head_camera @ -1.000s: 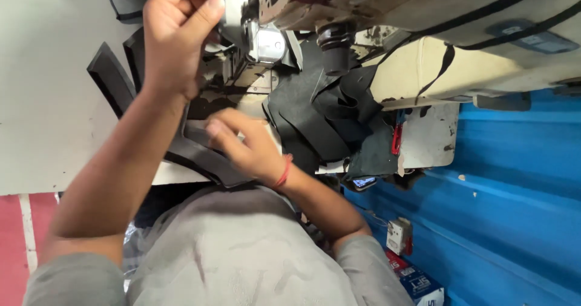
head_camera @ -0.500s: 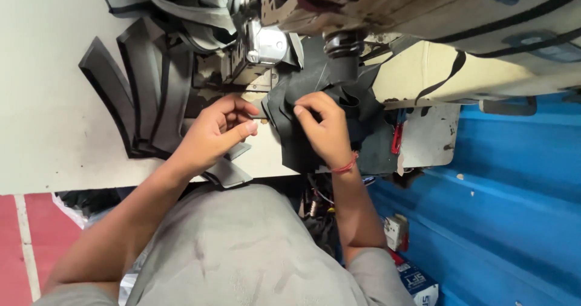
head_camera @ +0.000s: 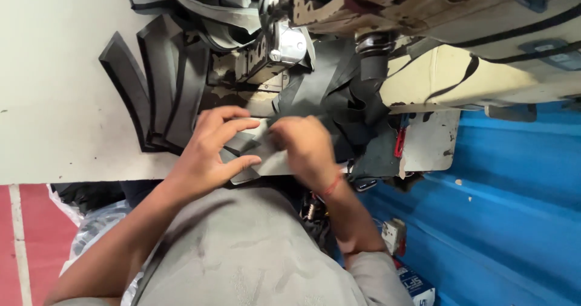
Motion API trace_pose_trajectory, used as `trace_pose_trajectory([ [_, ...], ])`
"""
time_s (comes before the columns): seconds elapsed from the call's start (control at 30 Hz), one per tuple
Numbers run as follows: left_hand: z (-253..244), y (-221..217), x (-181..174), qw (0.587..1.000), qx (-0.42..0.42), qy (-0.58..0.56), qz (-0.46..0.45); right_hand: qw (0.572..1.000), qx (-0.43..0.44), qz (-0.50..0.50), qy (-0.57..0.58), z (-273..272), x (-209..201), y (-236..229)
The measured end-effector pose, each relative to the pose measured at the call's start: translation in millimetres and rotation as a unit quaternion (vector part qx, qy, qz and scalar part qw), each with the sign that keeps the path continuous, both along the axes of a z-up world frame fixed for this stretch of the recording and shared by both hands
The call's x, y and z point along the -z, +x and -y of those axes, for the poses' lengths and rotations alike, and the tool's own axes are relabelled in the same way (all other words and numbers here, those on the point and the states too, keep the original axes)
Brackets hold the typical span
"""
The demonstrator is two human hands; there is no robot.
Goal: Stitching together shoe upper components using an industrial sewing machine.
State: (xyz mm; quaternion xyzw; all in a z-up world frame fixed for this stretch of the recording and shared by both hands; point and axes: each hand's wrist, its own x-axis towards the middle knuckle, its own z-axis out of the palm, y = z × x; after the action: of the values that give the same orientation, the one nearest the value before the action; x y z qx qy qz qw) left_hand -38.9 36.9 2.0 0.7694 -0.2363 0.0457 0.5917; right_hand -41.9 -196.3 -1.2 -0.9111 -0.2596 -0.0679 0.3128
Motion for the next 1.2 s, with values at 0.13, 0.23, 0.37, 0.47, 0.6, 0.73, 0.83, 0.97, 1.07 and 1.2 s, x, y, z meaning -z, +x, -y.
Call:
trace_pose_trajectory([
  [0.13, -4, -15, 27, 0.985, 0.108, 0.025, -0.134, 0.995, -0.027, -0.071, 0.064, -26, 8, 3],
  [0.23, 0, -28, 14, 0.915, 0.246, 0.057, -0.316, 0.992, 0.008, -0.117, 0.045, -62, 8, 18],
  [0.37, 2, -33, -6, 0.858, 0.436, -0.033, -0.269, 0.989, -0.122, -0.076, -0.031, -106, 34, 2],
  [0.47, -4, -33, -10, 0.839, 0.484, -0.027, -0.247, 0.987, -0.119, -0.09, -0.06, -96, 64, -6],
  [0.6, -12, -35, -4, 0.828, 0.457, -0.132, -0.298, 0.986, -0.144, -0.087, -0.014, -87, 38, 0],
  [0.73, 0, -33, -8, 0.832, 0.488, -0.021, -0.261, 0.982, -0.136, -0.073, -0.105, -102, 39, -14],
  [0.83, 3, -32, -18, 0.814, 0.526, 0.018, -0.245, 0.978, -0.124, -0.043, -0.163, -100, 51, -20],
  [0.97, -2, -37, -12, 0.831, 0.506, -0.017, -0.228, 0.983, -0.129, -0.11, -0.073, -65, 66, -8],
  [1.07, -1, -39, 5, 0.855, 0.295, -0.181, -0.386, 0.976, -0.075, -0.192, 0.065, -28, 41, 6],
  [1.2, -8, -21, 42, 0.81, -0.019, -0.409, -0.419, 0.974, -0.019, -0.133, 0.183, -16, -10, -4],
])
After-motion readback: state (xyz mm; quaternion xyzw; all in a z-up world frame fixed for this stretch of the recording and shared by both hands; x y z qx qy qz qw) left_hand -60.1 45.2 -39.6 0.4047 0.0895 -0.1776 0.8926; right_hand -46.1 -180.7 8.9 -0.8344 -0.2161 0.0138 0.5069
